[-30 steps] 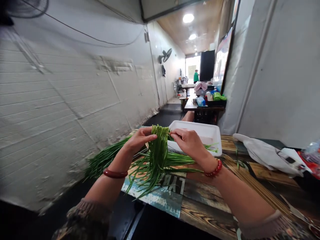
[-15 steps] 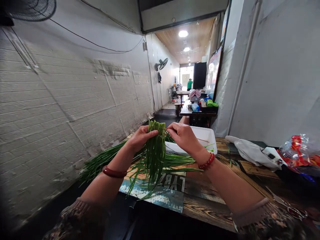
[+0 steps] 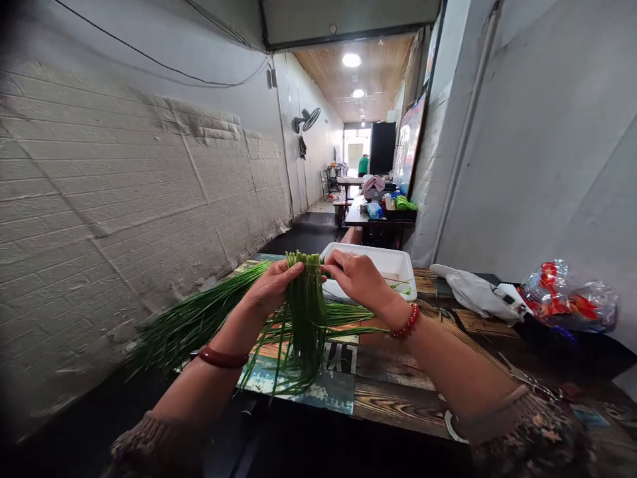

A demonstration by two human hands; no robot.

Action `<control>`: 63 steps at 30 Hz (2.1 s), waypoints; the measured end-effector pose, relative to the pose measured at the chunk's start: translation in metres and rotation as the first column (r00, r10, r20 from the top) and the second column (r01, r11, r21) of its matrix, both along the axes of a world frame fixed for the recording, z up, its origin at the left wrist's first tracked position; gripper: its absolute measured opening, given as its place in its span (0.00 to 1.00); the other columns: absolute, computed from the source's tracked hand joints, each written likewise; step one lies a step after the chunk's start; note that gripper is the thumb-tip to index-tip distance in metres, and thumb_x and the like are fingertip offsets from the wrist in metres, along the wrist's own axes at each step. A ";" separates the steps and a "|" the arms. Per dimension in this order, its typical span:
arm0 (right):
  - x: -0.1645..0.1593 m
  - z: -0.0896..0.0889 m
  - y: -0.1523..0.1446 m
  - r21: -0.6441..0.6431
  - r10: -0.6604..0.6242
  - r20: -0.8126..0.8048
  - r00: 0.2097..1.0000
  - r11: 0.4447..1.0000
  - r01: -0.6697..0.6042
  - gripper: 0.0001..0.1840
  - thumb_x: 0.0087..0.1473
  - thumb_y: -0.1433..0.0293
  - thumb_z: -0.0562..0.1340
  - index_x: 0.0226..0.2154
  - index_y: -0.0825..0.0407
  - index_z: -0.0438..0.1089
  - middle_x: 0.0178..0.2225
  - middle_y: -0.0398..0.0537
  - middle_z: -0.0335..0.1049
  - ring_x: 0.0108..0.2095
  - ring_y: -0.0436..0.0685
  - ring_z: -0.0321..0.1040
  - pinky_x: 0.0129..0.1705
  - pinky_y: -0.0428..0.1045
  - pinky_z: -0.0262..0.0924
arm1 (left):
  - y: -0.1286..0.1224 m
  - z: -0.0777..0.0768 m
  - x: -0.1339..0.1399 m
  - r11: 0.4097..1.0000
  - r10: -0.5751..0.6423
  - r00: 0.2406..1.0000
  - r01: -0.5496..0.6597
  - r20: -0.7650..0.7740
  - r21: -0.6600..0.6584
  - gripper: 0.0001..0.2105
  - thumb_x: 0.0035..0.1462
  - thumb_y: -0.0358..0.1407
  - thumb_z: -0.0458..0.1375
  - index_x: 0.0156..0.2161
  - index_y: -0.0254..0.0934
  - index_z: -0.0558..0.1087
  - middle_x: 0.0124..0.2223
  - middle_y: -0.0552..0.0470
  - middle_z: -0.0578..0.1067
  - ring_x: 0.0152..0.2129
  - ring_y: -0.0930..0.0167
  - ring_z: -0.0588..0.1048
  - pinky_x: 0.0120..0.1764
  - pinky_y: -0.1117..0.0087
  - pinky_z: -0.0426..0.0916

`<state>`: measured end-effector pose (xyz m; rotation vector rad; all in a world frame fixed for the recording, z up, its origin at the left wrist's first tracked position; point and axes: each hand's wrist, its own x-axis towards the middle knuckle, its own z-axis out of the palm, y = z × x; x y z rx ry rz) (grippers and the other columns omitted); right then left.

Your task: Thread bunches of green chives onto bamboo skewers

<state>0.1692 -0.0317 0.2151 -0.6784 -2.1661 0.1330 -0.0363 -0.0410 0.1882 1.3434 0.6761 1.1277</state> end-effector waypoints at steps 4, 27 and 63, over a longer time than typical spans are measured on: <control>0.001 -0.005 0.003 -0.019 -0.015 0.026 1.000 1.000 0.016 0.11 0.61 0.68 0.57 0.27 0.52 0.68 0.23 0.42 0.69 0.24 0.52 0.64 0.30 0.47 0.53 | 0.004 -0.010 0.004 1.000 -0.005 0.999 0.006 0.033 -0.021 0.21 0.51 0.47 0.65 0.42 0.29 0.78 0.36 0.41 0.81 0.30 0.64 0.79 0.35 0.67 0.73; 0.023 -0.012 0.010 -0.235 -0.038 0.016 0.999 0.971 0.041 0.09 0.58 0.70 0.58 0.28 0.53 0.68 0.21 0.40 0.69 0.21 0.49 0.65 0.28 0.45 0.57 | 0.005 -0.010 0.007 0.997 0.011 1.000 -0.013 0.024 0.076 0.16 0.53 0.45 0.64 0.35 0.29 0.78 0.31 0.48 0.78 0.26 0.74 0.72 0.31 0.74 0.64; 0.039 0.005 0.021 -0.352 -0.214 -0.283 0.935 0.930 0.106 0.13 0.53 0.60 0.62 0.28 0.54 0.68 0.18 0.41 0.67 0.14 0.46 0.60 0.17 0.42 0.53 | 0.035 -0.097 -0.036 0.984 0.171 0.845 -0.167 -0.507 0.054 0.18 0.37 0.37 0.69 0.35 0.30 0.78 0.31 0.50 0.79 0.34 0.64 0.76 0.43 0.62 0.68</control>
